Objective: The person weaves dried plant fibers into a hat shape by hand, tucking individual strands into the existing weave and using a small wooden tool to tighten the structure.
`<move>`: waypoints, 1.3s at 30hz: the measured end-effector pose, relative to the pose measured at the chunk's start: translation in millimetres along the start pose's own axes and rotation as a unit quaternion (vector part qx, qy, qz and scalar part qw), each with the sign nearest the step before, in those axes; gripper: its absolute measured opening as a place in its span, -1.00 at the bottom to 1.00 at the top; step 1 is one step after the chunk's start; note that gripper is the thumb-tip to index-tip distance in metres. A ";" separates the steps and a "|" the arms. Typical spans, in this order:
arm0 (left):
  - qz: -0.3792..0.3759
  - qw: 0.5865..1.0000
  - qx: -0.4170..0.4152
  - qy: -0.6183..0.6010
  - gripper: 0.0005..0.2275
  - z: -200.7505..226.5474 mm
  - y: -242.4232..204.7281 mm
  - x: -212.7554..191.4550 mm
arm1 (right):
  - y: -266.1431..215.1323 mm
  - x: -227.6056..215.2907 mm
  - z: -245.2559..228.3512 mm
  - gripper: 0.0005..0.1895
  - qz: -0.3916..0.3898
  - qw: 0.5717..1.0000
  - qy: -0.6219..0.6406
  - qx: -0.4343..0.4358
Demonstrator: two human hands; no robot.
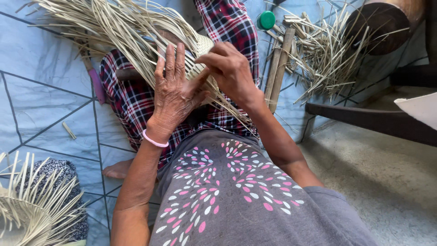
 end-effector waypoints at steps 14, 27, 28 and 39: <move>0.071 0.997 0.011 0.030 -0.59 0.3 -2.8 5.5 | 11.6 52.9 14.8 -0.91 -0.073 0.951 -0.296 0.058; 0.107 0.994 0.008 0.036 -0.66 0.1 -4.2 6.1 | 11.0 33.6 23.9 -0.92 -0.081 0.991 0.088 0.061; 0.107 0.994 0.010 0.034 -0.66 -0.5 -4.0 5.9 | 16.1 25.6 15.5 -0.92 -0.080 0.991 0.086 0.063; 0.368 0.847 -0.260 -0.281 -0.39 -20.6 -55.9 -8.6 | 27.8 34.1 -129.8 -0.88 -0.009 0.981 0.194 -0.017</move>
Point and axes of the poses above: each hand's wrist, its own y-axis towards the middle knuckle, its own x-axis out of the palm, z = x × y, the point moved 5 cm from there along y, towards the middle knuckle
